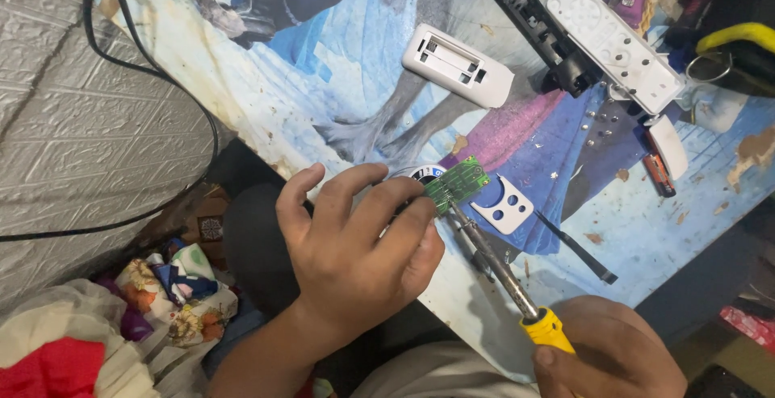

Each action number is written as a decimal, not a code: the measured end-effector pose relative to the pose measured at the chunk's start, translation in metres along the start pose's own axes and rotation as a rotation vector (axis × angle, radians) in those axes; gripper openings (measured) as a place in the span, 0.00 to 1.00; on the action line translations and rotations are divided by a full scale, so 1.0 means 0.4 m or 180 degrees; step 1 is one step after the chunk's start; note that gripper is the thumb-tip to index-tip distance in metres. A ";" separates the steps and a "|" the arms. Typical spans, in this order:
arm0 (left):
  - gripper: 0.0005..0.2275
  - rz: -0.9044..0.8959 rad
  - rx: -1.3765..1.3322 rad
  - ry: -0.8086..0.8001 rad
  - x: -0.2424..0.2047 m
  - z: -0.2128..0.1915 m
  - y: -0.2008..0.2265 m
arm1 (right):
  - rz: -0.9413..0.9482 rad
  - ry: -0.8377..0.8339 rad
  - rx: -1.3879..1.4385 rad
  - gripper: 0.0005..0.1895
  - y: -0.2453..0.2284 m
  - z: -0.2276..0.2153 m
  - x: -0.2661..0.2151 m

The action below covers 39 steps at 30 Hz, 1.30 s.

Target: Soldering components onto a printed circuit board and using tweezers to adjust its position on a workbench.

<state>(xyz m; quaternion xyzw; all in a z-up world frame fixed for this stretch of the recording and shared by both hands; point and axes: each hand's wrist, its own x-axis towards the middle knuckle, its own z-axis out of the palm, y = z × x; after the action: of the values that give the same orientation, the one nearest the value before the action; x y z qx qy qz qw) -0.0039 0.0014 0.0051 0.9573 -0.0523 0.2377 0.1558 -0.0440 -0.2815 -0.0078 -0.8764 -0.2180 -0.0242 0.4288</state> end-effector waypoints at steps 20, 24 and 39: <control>0.03 -0.0313 -0.0656 0.0083 -0.001 0.009 -0.023 | 0.0049 -0.0191 0.0142 0.15 0.077 -0.046 -0.063; 0.08 -0.0819 -0.0999 -0.0060 0.000 0.004 -0.050 | 0.0205 -0.0128 0.0045 0.18 0.032 -0.036 -0.035; 0.07 -0.0741 -0.1338 0.0530 -0.043 0.035 -0.123 | 0.1593 -0.1197 0.0834 0.29 0.199 -0.247 -0.109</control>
<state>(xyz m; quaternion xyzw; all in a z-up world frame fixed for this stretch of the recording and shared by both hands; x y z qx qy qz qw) -0.0044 0.0440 -0.0280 0.8806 0.0230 0.2802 0.3814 -0.0370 -0.4152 -0.0146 -0.8293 -0.0726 0.2721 0.4827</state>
